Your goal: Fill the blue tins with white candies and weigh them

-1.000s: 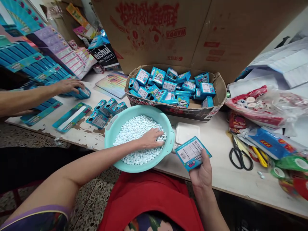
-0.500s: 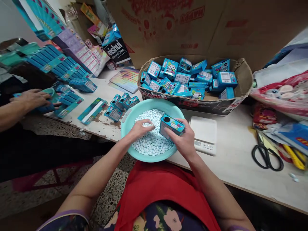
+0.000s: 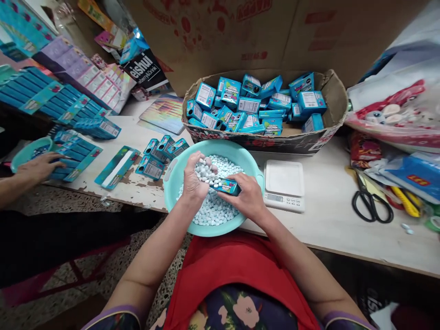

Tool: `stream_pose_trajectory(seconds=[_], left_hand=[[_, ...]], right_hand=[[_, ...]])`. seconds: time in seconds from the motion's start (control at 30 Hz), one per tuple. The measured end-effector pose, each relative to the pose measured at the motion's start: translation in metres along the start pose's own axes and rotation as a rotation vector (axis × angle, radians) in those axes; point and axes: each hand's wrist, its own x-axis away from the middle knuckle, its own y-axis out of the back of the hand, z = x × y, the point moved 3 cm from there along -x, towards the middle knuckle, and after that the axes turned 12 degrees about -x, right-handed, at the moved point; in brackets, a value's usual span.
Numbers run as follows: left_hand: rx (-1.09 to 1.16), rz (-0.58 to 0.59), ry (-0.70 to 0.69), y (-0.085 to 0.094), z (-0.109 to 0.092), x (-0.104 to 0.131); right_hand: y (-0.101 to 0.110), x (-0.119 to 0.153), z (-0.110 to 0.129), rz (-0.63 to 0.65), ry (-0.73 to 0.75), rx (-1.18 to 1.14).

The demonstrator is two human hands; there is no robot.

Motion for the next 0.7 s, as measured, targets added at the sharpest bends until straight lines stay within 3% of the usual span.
stream_pose_trajectory(seconds=[0.2, 0.4, 0.57, 0.7], left_hand=[[-0.140, -0.021, -0.008, -0.005, 0.003, 0.003], [-0.234, 0.039, -0.151, -0.010, 0.001, 0.010], [-0.277, 0.057, -0.168, -0.012, 0.001, 0.011], [-0.272, 0.093, -0.175, -0.015, -0.001, 0.013]], right_hand=[[0.002, 0.000, 0.002, 0.005, 0.013, 0.008], [0.001, 0.002, 0.001, 0.005, 0.040, 0.007], [-0.003, 0.004, 0.003, 0.070, 0.148, -0.008], [-0.001, 0.005, 0.002, 0.007, 0.109, -0.009]])
